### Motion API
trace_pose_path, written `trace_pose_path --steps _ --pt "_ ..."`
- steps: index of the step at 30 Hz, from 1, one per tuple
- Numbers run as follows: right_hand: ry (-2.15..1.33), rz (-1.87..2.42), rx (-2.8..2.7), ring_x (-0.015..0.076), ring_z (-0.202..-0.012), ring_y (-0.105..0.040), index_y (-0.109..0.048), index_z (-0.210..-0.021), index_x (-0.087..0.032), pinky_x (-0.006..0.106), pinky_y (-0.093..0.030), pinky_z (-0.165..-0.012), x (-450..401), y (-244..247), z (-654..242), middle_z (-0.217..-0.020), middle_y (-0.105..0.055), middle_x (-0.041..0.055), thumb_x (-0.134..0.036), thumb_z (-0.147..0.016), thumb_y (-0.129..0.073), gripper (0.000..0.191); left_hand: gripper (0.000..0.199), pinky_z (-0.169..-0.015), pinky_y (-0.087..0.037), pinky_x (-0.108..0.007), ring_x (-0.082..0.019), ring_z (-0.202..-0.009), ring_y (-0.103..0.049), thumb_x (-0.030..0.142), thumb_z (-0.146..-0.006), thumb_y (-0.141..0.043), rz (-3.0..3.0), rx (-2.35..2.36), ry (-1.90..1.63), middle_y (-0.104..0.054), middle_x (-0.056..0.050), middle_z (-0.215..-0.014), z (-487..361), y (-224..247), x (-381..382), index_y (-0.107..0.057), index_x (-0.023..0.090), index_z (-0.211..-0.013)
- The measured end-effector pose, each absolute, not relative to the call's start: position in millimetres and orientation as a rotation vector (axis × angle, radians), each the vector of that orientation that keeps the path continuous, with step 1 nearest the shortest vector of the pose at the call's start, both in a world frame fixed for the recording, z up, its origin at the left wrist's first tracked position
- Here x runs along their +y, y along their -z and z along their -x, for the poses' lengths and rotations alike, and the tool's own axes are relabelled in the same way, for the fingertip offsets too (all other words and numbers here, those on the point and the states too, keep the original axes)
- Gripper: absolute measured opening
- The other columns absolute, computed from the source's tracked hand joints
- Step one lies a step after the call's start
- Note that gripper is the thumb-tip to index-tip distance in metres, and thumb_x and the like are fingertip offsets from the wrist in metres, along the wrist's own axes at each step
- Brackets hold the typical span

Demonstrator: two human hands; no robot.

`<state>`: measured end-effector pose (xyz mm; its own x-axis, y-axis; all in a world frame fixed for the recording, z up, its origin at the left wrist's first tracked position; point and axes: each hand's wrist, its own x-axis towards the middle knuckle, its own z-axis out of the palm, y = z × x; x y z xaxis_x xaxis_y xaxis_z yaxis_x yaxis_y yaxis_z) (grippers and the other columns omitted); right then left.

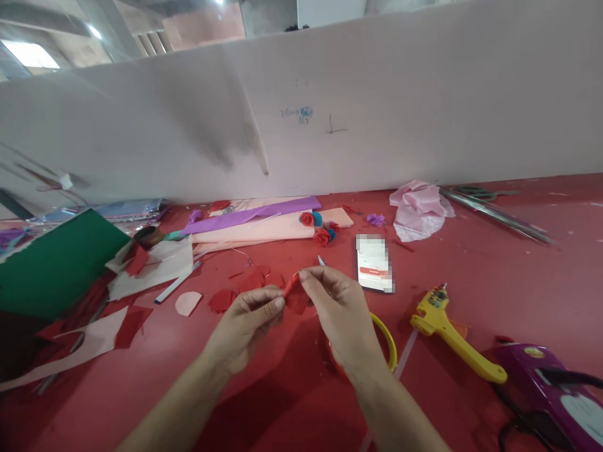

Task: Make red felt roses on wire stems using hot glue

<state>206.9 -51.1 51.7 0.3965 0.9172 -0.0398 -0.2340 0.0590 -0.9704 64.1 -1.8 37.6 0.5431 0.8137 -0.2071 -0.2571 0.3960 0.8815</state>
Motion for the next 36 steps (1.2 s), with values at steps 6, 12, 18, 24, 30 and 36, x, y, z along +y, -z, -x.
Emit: trace_pose_path --steps 6,12,18,24,30,36 --pt "-0.988 1.221 -0.763 0.0114 -0.064 -0.055 -0.071 -0.082 -0.021 0.025 -0.044 -0.063 -51.8 -53.9 -205.7 -0.071 -0.066 -0.0006 -0.036 -0.08 -0.068 0.016 0.013 -0.053 -0.032 -0.018 -0.004 -0.052 -0.044 0.022 -0.063 -0.081 -0.824 0.709 -0.744 -0.055 0.003 -0.058 -64.4 -35.5 -1.4 -0.073 0.015 -0.07" --pt "-0.989 1.208 -0.766 0.0097 -0.064 -0.053 -0.07 -0.088 -0.022 0.024 -0.042 -0.062 -52.2 -51.7 -206.2 -0.075 -0.065 -0.0012 -0.035 -0.079 -0.069 0.015 0.021 -0.054 -0.038 -0.017 -0.005 -0.053 -0.05 0.02 -0.053 -0.086 -0.701 0.772 -0.745 -0.06 0.002 -0.058 -65.0 -36.1 -0.9 -0.072 0.014 -0.067" --pt "-0.99 1.22 -0.772 0.0088 -0.066 -0.054 -0.069 -0.09 -0.024 0.021 -0.042 -0.062 -53.2 -50.9 -206.7 -0.076 -0.065 -0.0025 -0.031 -0.078 -0.071 0.015 0.023 -0.053 -0.038 -0.016 -0.005 -0.051 -0.051 0.019 -0.05 -0.086 -0.681 0.778 -0.762 -0.06 0.002 -0.055 -65.4 -38.1 -0.5 -0.07 0.014 -0.066" --pt "-0.95 1.251 -0.805 0.0093 -0.065 -0.052 -0.067 -0.091 -0.024 0.021 -0.04 -0.06 -54.6 -51.5 -205.3 -0.074 -0.064 -0.0026 -0.03 -0.078 -0.07 0.015 0.02 -0.051 -0.036 -0.017 -0.005 -0.048 -0.049 0.018 -0.053 -0.084 -0.716 0.761 -0.762 -0.058 0.003 -0.053 -65.3 -34.7 0.7 -0.068 0.015 -0.065" --pt "-0.96 1.255 -0.797 0.0107 -0.063 -0.052 -0.065 -0.094 -0.023 0.023 -0.04 -0.058 -54.2 -53.1 -204.3 -0.073 -0.065 -0.0012 -0.031 -0.079 -0.069 0.018 0.021 -0.054 -0.036 -0.02 -0.006 -0.051 -0.049 0.02 -0.056 -0.084 -0.73 0.771 -0.724 -0.058 0.002 -0.057 -63.2 -36.7 -0.3 -0.069 0.015 -0.071" --pt "-0.928 1.228 -0.767 0.0108 -0.064 -0.054 -0.066 -0.092 -0.023 0.022 -0.042 -0.06 -53.4 -52.8 -205.4 -0.075 -0.064 -0.0005 -0.03 -0.077 -0.071 0.017 0.015 -0.057 -0.035 -0.021 -0.006 -0.057 -0.046 0.027 -0.069 -0.076 -0.809 0.662 -0.709 -0.054 0.001 -0.065 -60.6 -40.7 -2.2 -0.07 0.013 -0.069"
